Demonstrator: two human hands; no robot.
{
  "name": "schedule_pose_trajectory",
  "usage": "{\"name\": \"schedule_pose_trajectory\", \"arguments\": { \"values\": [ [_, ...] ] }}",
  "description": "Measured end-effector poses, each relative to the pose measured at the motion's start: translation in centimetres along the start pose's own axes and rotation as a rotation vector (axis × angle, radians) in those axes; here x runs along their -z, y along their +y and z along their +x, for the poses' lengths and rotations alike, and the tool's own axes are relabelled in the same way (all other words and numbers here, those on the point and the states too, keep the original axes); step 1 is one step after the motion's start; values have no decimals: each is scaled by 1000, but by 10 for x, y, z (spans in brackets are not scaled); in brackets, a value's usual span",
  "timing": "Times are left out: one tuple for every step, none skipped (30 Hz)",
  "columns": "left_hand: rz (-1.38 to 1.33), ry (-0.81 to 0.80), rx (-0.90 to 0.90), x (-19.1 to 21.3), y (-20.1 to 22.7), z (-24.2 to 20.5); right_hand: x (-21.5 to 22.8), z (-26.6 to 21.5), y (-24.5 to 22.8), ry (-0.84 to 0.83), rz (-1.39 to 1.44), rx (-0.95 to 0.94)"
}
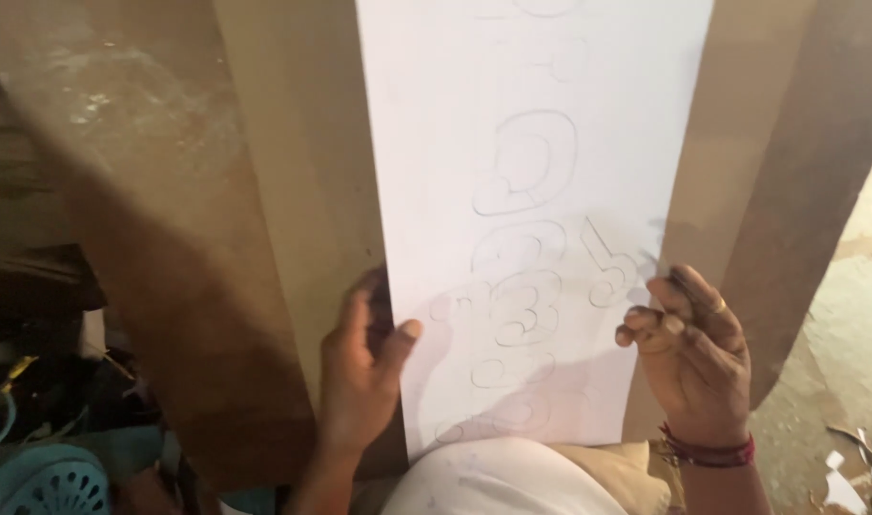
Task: Cutting out lettering and numerical shapes from paper using a utility knife on a cardboard backing.
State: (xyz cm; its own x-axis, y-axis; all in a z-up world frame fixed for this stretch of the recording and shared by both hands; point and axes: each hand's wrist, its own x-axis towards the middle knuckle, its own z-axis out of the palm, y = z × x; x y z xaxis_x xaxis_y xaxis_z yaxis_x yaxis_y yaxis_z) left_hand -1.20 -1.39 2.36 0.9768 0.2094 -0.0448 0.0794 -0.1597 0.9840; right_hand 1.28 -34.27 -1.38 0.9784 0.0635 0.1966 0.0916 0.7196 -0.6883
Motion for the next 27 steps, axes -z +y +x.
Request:
{"name": "schedule_pose_trajectory", "arguments": {
  "values": [
    [1, 11, -2, -2, -5, 1, 6, -1, 1, -9, 4, -4],
    [98, -43, -65, -4, -11, 2, 13, -1, 2, -55, -13, 9],
    [194, -100, -118, -6, -17, 0, 20, -5, 2, -95, -33, 17],
    [194, -93, -111, -7, -19, 1, 24, -5, 4, -98, -31, 8],
    [191, -66, -165, -10, -22, 0, 28, -9, 4, -149, -65, 23],
    [187, -38, -219, -12, -24, -1, 32, -12, 5, -200, -99, 37],
    [184, -37, -213, -13, -25, 1, 26, -11, 5, -200, -101, 31],
    [145, -26, -180, -15, -26, 2, 20, -11, 5, -168, -131, 40],
    [106, -17, -142, -17, -27, 3, 13, -12, 4, -133, -163, 46],
    [103, -18, -132, -18, -25, 5, 10, -13, 3, -129, -167, 36],
    [82, -5, -224, -18, -23, 9, 7, -11, 4, -110, -190, 69],
    [62, 7, -316, -18, -20, 13, 3, -10, 5, -90, -213, 102],
    [60, 6, -318, -16, -16, 20, -2, -9, 4, -90, -214, 104],
    [47, 32, -342, -15, -10, 28, -8, -8, 3, -67, -248, 145],
    [31, 56, -368, -15, -5, 36, -13, -8, 1, -43, -283, 187],
    [27, 54, -371, -12, 1, 47, -14, -7, 0, -43, -287, 191],
    [37, 97, -470, -7, 7, 57, -14, -8, -1, -37, -272, 196],
    [48, 137, -569, -3, 12, 67, -15, -9, 0, -30, -258, 200],
    [47, 140, -567, 0, 20, 75, -16, -9, 0, -32, -259, 198],
    [41, 144, -577, 2, 28, 84, -17, -9, -1, -16, -251, 198],
    [36, 150, -593, 5, 38, 94, -18, -8, 0, -3, -241, 204],
    [36, 153, -597, 6, 41, 101, -24, -6, -1, -8, -239, 206],
    [-24, 133, -633, 7, 44, 109, -30, -5, 0, 12, -289, 198],
    [-85, 113, -668, 7, 46, 117, -36, -3, 0, 32, -339, 190],
    [-85, 113, -668, 6, 48, 123, -38, -4, 0, 32, -339, 190],
    [-103, 121, -691, 4, 50, 128, -39, -4, 1, 4, -420, 175],
    [-122, 129, -714, 2, 52, 134, -40, -4, 1, -26, -502, 162]
  ]
}}
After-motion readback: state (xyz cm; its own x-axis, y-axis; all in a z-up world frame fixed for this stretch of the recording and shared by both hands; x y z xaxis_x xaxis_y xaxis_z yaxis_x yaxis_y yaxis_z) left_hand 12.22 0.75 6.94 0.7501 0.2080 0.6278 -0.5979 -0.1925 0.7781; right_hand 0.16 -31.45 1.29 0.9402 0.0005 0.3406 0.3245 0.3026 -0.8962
